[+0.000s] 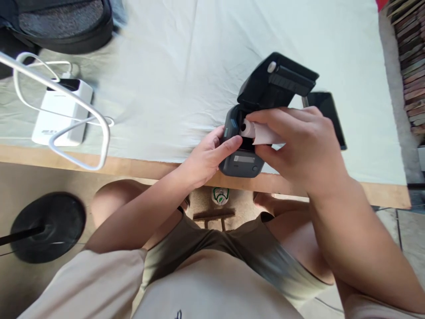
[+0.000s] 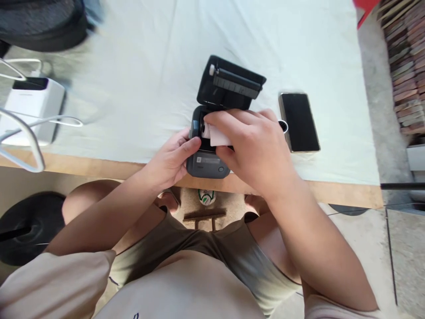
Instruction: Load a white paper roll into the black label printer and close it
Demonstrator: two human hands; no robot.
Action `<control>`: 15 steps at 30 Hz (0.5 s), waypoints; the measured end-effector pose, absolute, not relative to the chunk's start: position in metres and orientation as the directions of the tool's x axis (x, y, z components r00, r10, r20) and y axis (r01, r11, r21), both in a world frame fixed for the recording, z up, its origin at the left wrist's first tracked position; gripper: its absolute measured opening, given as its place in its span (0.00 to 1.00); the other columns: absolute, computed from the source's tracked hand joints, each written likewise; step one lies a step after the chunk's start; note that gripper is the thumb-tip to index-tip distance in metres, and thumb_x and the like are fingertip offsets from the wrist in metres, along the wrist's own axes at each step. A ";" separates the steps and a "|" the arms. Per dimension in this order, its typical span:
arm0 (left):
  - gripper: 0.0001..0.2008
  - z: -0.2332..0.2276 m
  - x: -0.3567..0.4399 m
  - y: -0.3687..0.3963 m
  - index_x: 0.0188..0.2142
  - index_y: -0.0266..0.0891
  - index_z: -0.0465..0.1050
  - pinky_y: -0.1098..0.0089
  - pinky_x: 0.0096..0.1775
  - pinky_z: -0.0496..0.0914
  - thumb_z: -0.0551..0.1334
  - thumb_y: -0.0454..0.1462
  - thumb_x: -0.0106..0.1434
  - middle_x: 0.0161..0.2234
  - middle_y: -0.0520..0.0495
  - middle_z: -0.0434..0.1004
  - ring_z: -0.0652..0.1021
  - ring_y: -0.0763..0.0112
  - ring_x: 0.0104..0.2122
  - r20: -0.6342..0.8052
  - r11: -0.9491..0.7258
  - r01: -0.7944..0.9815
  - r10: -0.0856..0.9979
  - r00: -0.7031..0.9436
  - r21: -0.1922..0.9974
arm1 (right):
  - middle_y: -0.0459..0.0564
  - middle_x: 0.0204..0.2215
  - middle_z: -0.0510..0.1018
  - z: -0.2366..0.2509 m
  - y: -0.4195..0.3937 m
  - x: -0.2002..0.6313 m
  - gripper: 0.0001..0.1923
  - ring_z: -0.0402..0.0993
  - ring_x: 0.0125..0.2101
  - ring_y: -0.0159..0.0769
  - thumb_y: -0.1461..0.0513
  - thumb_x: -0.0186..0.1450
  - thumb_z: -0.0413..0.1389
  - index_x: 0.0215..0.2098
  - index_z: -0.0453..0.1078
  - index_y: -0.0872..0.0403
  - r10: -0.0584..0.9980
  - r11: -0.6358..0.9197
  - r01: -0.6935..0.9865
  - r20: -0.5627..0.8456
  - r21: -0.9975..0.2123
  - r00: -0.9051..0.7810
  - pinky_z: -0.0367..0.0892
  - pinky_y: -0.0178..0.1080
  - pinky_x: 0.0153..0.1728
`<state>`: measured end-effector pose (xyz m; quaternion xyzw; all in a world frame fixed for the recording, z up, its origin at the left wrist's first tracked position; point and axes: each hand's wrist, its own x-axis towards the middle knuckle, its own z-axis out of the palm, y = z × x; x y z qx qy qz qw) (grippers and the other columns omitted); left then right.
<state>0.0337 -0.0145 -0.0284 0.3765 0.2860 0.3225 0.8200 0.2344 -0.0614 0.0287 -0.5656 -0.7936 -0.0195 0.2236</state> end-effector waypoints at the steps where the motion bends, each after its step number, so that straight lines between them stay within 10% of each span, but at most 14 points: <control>1: 0.32 -0.028 0.034 -0.015 0.52 0.37 0.78 0.71 0.42 0.79 0.81 0.55 0.60 0.47 0.43 0.85 0.86 0.61 0.47 -0.223 0.496 -0.311 0.753 0.620 0.811 | 0.47 0.44 0.85 0.028 -0.060 0.235 0.23 0.82 0.42 0.42 0.66 0.67 0.59 0.59 0.78 0.44 0.899 0.340 0.917 0.357 -0.210 -0.251 0.66 0.44 0.46; 15: 0.26 -0.028 0.033 -0.011 0.47 0.38 0.80 0.70 0.42 0.80 0.79 0.55 0.62 0.41 0.47 0.86 0.86 0.64 0.40 -0.237 0.540 -0.395 0.764 0.600 0.743 | 0.46 0.42 0.85 0.016 -0.076 0.224 0.09 0.82 0.43 0.36 0.54 0.78 0.59 0.44 0.76 0.49 0.742 0.538 0.830 0.551 -0.147 -0.383 0.70 0.43 0.47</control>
